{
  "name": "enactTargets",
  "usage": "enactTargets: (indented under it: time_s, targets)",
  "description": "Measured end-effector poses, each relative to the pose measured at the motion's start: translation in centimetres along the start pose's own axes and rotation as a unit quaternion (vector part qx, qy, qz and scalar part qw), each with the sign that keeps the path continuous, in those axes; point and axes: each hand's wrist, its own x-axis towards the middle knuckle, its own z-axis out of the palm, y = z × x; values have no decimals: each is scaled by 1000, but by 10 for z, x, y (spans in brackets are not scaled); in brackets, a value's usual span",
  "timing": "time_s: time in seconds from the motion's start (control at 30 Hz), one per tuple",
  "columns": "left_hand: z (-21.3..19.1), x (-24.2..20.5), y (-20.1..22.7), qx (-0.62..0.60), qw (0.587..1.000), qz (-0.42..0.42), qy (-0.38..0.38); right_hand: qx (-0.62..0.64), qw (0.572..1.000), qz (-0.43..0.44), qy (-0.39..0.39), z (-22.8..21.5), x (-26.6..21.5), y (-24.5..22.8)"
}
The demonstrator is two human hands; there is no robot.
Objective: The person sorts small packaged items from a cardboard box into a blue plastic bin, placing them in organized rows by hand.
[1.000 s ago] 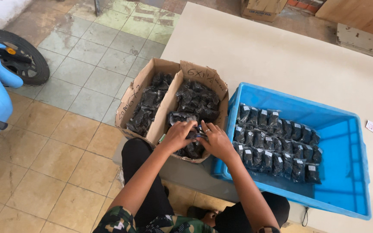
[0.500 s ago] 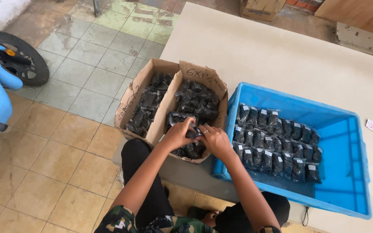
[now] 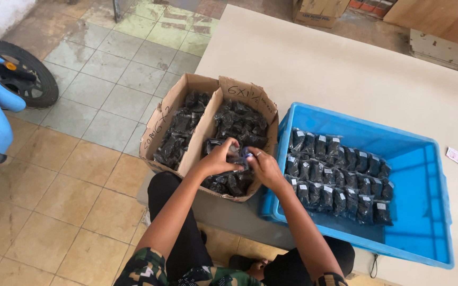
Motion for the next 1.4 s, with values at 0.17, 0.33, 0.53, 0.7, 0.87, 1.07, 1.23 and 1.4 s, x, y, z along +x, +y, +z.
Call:
enactTargets:
  time_s: [0.17,0.33,0.53,0.7,0.87,1.07,1.23,1.4]
  targets:
    - [0,6,-9,-59,996,26,63,120,990,67,41,8,6,18]
    - [8,8,-15,-84,983,61,151,74,987,142,11,26,12,28]
    - [26,23,-46,-101,951,105,273,-97,991,49,-75,120,10,110]
    - [32,20,-59,-161,942,89,280,-265,909,124,-298,160,1,119]
    - [41,18,-60,-193,934,60,294,-213,947,96,-222,209,13,186]
    - [58,33,-59,-216,912,20,347,395,877,253,107,168,10,145]
    - [52,23,-35,-197,913,-52,354,650,700,281,93,77,0,-23]
    - [48,16,-32,-296,904,1,309,601,735,272,155,74,-1,-34]
